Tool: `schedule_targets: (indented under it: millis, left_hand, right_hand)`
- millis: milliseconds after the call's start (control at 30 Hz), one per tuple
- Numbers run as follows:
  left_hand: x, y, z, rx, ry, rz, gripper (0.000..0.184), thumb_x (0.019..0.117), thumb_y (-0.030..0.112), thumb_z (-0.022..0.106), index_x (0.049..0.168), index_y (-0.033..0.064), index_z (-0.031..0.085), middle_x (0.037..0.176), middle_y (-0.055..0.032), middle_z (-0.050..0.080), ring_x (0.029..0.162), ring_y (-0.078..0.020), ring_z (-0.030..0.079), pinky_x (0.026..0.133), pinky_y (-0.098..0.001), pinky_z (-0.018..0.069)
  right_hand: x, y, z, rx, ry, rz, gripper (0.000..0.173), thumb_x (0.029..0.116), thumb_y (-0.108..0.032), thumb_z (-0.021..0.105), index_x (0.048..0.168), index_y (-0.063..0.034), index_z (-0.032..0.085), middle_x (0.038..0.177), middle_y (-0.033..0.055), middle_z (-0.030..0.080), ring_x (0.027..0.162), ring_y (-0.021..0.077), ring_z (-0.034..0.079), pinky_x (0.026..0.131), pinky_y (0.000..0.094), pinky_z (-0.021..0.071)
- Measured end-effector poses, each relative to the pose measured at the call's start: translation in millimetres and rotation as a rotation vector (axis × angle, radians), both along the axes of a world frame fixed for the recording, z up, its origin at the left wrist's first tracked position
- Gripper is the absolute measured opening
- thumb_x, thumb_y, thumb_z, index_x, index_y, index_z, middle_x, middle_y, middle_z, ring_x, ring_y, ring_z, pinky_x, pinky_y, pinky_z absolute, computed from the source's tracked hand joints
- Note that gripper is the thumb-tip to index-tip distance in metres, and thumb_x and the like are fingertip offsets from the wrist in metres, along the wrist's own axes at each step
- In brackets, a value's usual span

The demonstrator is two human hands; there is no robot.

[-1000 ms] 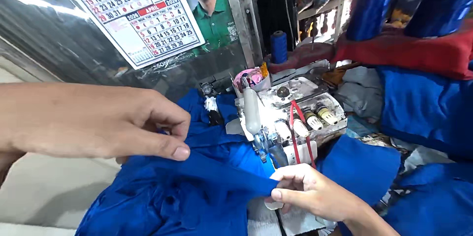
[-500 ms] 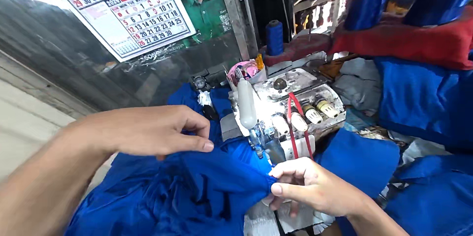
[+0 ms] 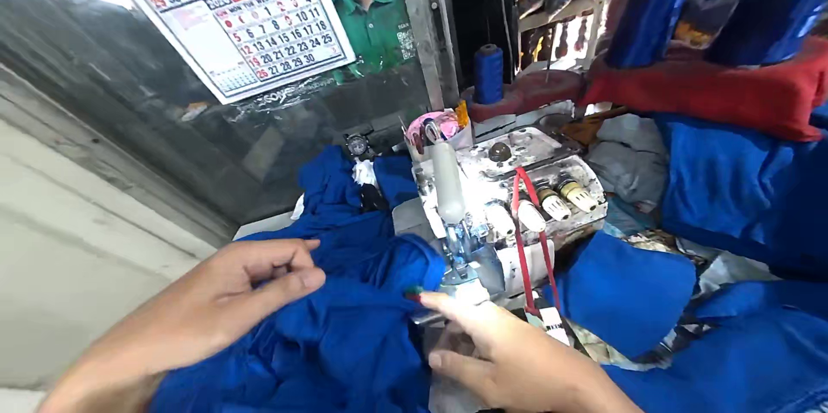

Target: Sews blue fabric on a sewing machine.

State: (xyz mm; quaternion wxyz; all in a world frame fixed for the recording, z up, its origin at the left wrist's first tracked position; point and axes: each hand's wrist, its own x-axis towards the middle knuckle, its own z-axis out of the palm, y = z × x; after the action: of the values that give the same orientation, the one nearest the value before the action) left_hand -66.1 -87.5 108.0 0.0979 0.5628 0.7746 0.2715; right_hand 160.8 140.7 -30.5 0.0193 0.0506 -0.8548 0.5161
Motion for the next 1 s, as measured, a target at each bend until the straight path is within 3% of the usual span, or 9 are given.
schedule_targets:
  millis: [100,200,300,400,533,633,733,933,1000]
  left_hand:
    - [35,10,-13,-0.179,-0.104,-0.119,0.034,0.0990,0.053,0.061,0.089,0.0218,0.072,0.071,0.0085,0.063,0.060,-0.0034,0.057,0.054,-0.0248,0.0499]
    - [55,32,-61,-0.232,-0.271,-0.239,0.034,0.1069,0.045,0.049,0.107,0.0172,0.069,0.080,0.0053,0.063,0.069,-0.0043,0.057,0.063,-0.0252,0.0501]
    - [53,24,-74,-0.133,-0.360,-0.239,0.030,0.1082,0.036,0.049,0.114,0.0163,0.071,0.090,0.0054,0.067,0.078,-0.0026,0.061,0.070,-0.0220,0.0524]
    - [58,14,-91,-0.042,-0.338,-0.167,0.025,0.1046,0.036,0.058,0.108,0.0165,0.073,0.097,0.0053,0.072,0.087,-0.0052,0.067,0.077,-0.0263,0.0579]
    - [81,14,-90,0.148,-0.240,-0.121,0.022,0.1033,0.037,0.061,0.107,0.0192,0.075,0.101,0.0078,0.073,0.092,-0.0054,0.069,0.082,-0.0278,0.0604]
    - [104,14,-112,0.112,-0.081,-0.195,0.021,0.1055,0.028,0.056,0.110,0.0175,0.075,0.105,0.0035,0.072,0.097,-0.0082,0.068,0.087,-0.0314,0.0592]
    - [125,11,-127,-0.042,0.084,-0.356,0.023,0.1064,0.026,0.053,0.109,0.0223,0.075,0.102,0.0028,0.073,0.100,-0.0145,0.068,0.091,-0.0406,0.0530]
    - [138,39,-140,0.319,0.129,-0.114,0.030,0.1027,0.028,0.063,0.132,0.0218,0.067,0.106,0.0094,0.075,0.096,-0.0051,0.068,0.093,-0.0339,0.0533]
    - [135,45,-153,0.348,0.138,-0.089,0.030,0.1024,0.028,0.064,0.131,0.0223,0.069,0.106,0.0094,0.075,0.094,-0.0042,0.068,0.094,-0.0339,0.0525]
  right_hand:
    - [36,3,-19,-0.281,0.120,-0.183,0.027,0.1019,-0.022,0.064,0.127,-0.0125,0.064,0.106,0.0019,0.075,0.085,0.0148,0.075,0.072,0.0370,0.0660]
    - [53,20,-30,-0.414,0.118,-0.649,0.017,0.0977,-0.016,0.066,0.113,-0.0094,0.069,0.097,0.0059,0.076,0.072,0.0236,0.076,0.054,0.0404,0.0663]
    - [67,15,-34,-0.492,0.109,-0.501,0.022,0.0990,-0.024,0.067,0.116,-0.0098,0.071,0.111,0.0068,0.074,0.084,0.0268,0.076,0.063,0.0447,0.0678]
    - [63,3,-32,-0.625,0.184,-0.595,0.022,0.0996,-0.022,0.066,0.104,-0.0010,0.069,0.093,0.0158,0.074,0.074,0.0326,0.075,0.060,0.0473,0.0658]
    - [49,-6,-27,-0.474,0.160,-0.781,0.041,0.0909,-0.018,0.076,0.128,-0.0091,0.061,0.091,0.0106,0.077,0.071,0.0292,0.076,0.059,0.0410,0.0674]
    - [51,-1,-33,-0.324,0.211,-0.790,0.021,0.0940,-0.025,0.073,0.106,-0.0083,0.075,0.090,0.0050,0.076,0.074,0.0201,0.074,0.062,0.0343,0.0656]
    - [57,-8,-38,-0.052,0.393,-0.788,0.017,0.0933,-0.026,0.071,0.102,-0.0132,0.077,0.096,-0.0020,0.075,0.084,0.0098,0.073,0.070,0.0274,0.0649]
    - [66,-18,-49,0.149,0.653,-0.602,0.010,0.0925,-0.014,0.073,0.101,-0.0129,0.077,0.104,0.0010,0.075,0.097,0.0108,0.072,0.080,0.0273,0.0636]
    - [70,-17,-52,0.139,0.656,-0.581,0.008,0.0932,-0.013,0.073,0.101,-0.0117,0.077,0.105,0.0020,0.075,0.100,0.0134,0.072,0.084,0.0305,0.0640]
